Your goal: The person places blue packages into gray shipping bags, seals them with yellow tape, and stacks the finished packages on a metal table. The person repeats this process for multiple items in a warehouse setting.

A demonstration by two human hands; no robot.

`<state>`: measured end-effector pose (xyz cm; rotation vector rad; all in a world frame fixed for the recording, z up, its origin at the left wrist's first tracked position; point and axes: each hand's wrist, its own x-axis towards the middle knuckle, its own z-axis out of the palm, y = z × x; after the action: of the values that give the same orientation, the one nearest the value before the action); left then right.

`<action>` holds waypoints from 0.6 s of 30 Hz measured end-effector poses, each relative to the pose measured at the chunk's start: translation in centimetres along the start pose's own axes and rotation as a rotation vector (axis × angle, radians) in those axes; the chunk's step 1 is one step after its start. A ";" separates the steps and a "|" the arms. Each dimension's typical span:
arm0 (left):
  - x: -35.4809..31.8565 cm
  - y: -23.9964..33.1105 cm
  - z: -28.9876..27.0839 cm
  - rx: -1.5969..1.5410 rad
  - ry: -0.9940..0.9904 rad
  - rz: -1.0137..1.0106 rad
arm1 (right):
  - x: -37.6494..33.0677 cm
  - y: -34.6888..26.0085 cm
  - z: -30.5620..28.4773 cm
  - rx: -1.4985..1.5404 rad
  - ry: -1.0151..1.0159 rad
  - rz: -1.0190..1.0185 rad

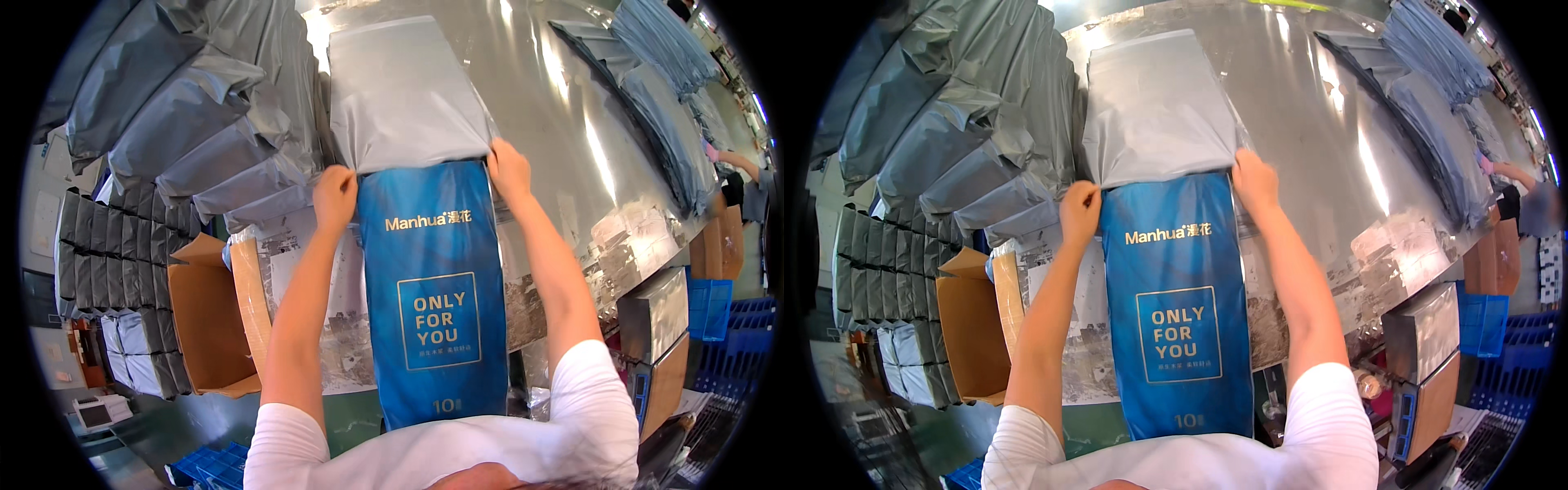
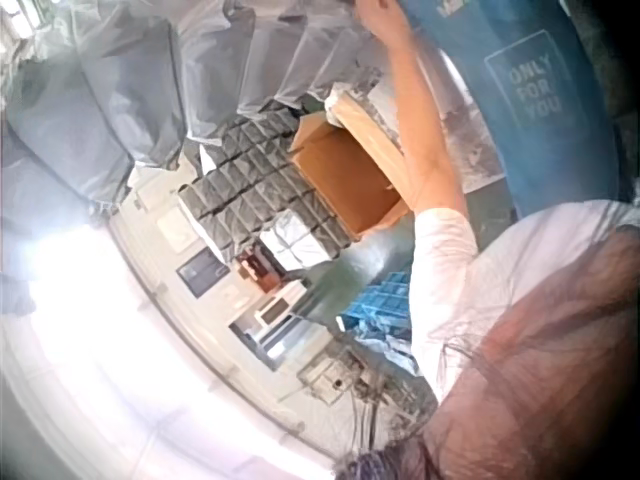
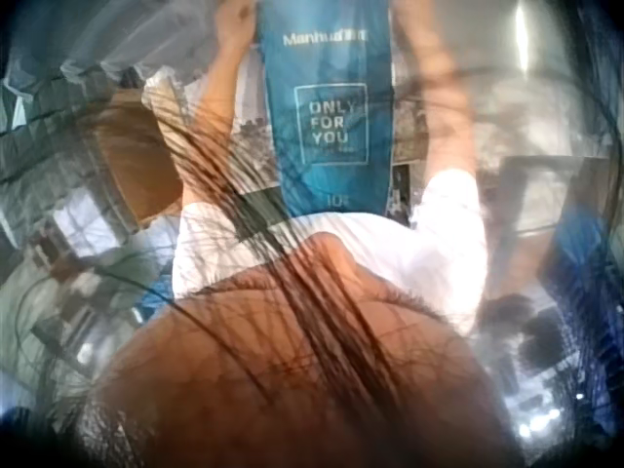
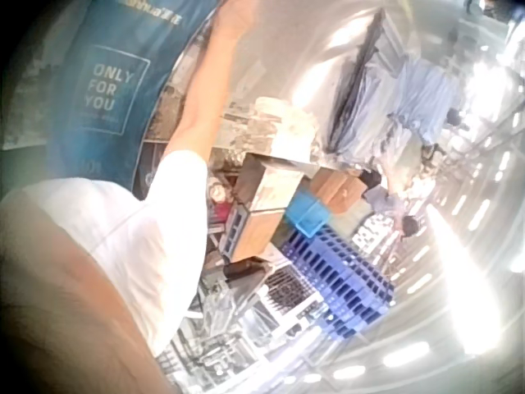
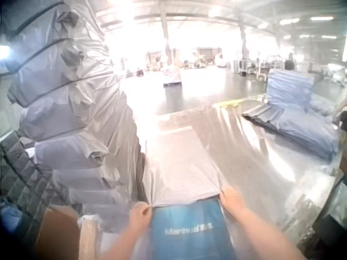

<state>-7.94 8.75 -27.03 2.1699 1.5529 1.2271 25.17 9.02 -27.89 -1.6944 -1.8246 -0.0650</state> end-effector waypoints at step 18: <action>-6.9 1.7 -0.2 0.448 -0.756 -0.473 | -6.5 2.3 -1.7 -0.206 -1.103 0.134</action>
<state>-7.55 2.07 -29.34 1.9351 1.8863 -0.1043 27.75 2.91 -30.47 -2.2097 -2.4795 0.9371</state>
